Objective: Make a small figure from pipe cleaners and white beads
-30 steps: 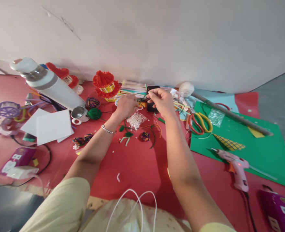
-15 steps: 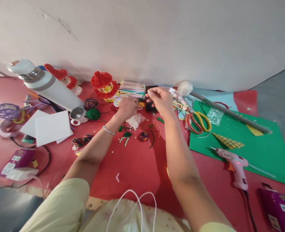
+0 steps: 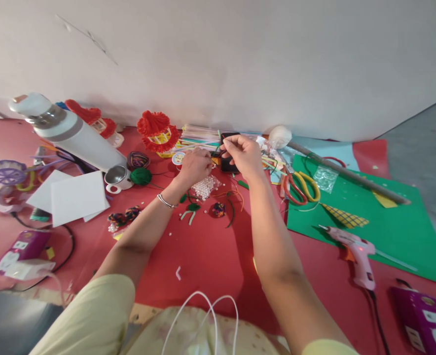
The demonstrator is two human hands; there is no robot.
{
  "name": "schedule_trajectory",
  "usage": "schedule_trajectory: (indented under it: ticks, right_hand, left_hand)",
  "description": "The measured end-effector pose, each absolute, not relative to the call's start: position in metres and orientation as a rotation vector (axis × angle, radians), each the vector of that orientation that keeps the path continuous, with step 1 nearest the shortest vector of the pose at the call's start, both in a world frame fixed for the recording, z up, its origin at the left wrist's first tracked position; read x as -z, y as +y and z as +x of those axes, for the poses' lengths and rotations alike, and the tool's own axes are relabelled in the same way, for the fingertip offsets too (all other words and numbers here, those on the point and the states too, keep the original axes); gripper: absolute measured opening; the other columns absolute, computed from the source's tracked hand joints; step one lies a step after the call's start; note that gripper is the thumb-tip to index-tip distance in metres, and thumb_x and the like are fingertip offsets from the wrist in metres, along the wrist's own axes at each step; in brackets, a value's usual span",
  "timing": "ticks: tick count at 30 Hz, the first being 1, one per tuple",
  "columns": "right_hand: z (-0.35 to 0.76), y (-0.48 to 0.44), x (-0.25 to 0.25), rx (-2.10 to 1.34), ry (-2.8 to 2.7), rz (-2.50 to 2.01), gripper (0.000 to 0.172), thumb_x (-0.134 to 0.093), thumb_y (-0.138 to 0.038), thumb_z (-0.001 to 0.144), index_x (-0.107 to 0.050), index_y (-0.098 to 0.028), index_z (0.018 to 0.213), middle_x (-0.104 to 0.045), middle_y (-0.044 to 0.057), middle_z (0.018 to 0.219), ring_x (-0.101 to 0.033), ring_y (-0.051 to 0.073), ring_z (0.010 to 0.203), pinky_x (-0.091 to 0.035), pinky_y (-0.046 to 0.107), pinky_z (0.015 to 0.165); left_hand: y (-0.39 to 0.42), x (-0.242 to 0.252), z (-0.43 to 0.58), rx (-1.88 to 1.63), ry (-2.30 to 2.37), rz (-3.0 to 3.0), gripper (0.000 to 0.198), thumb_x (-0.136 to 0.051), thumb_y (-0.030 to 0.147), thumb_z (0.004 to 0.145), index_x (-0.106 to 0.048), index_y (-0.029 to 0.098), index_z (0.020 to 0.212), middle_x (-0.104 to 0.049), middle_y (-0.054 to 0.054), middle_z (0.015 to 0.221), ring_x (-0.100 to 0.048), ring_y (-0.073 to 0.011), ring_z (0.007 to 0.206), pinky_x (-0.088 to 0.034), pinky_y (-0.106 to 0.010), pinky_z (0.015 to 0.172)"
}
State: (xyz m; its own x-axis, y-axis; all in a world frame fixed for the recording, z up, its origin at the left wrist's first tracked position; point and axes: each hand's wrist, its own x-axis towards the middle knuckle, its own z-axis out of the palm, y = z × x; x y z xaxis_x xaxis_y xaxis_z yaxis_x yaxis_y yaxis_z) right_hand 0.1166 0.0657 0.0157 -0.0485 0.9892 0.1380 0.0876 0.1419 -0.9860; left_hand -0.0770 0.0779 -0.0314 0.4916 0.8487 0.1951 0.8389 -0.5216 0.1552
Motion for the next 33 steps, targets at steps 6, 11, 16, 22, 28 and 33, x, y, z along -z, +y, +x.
schedule_trajectory:
  ticks: [6,11,16,22,28,33]
  right_hand:
    - [0.117,0.066,-0.014,-1.104,-1.371,-1.093,0.029,-0.067,-0.048,0.092,-0.071,-0.019,0.099,-0.075,0.005,0.093,-0.070,0.010,0.071,-0.046,0.017,0.049]
    - [0.117,0.067,-0.012,-1.099,-1.384,-1.107,0.034,-0.067,-0.053,0.092,-0.070,-0.020,0.101,-0.076,0.005,0.094,-0.070,0.010,0.071,-0.045,0.017,0.049]
    - [0.118,0.066,-0.015,-1.156,-1.362,-1.115,0.036,-0.067,-0.054,0.092,-0.070,-0.020,0.103,-0.077,0.005,0.095,-0.071,0.010,0.067,-0.045,0.016,0.046]
    - [0.117,0.066,-0.016,-1.123,-1.367,-1.149,0.033,-0.071,-0.052,0.090,-0.072,-0.020,0.097,-0.076,0.004,0.087,-0.072,0.012,0.070,-0.048,0.016,0.047]
    - [0.118,0.065,-0.016,-1.098,-1.394,-1.135,0.032,-0.071,-0.052,0.090,-0.073,-0.020,0.096,-0.076,0.004,0.087,-0.072,0.013,0.070,-0.048,0.017,0.047]
    - [0.119,0.066,-0.014,-1.099,-1.428,-1.115,0.028,-0.070,-0.049,0.092,-0.073,-0.021,0.095,-0.077,0.004,0.087,-0.073,0.013,0.071,-0.049,0.017,0.048]
  left_hand:
    - [0.078,0.036,-0.075,-0.472,1.528,2.696,0.031,-0.051,0.029,0.098,-0.081,0.020,0.094,-0.072,-0.012,0.112,-0.058,-0.0302,0.112,-0.042,-0.045,0.093]
    - [0.077,0.036,-0.072,-0.525,1.522,2.690,0.028,-0.054,0.029,0.097,-0.080,0.020,0.093,-0.073,-0.011,0.113,-0.059,-0.0278,0.110,-0.044,-0.044,0.094]
    - [0.082,0.022,-0.086,-0.617,1.612,2.538,0.025,-0.056,0.024,0.094,-0.080,0.019,0.093,-0.075,-0.011,0.103,-0.063,-0.0243,0.100,-0.047,-0.039,0.088]
    - [0.060,0.010,-0.067,-0.396,1.014,2.463,0.019,-0.065,0.021,0.083,-0.081,0.022,0.093,-0.078,-0.003,0.093,-0.069,-0.0179,0.084,-0.051,-0.029,0.078]
    - [0.034,0.022,-0.038,-0.212,1.196,2.686,0.025,-0.063,0.023,0.083,-0.081,0.019,0.100,-0.077,-0.010,0.109,-0.071,-0.0259,0.094,-0.049,-0.034,0.071]
    - [0.036,0.029,-0.038,-0.160,1.251,2.718,0.028,-0.055,0.022,0.089,-0.080,0.019,0.101,-0.076,-0.012,0.106,-0.070,-0.0271,0.091,-0.048,-0.036,0.070]
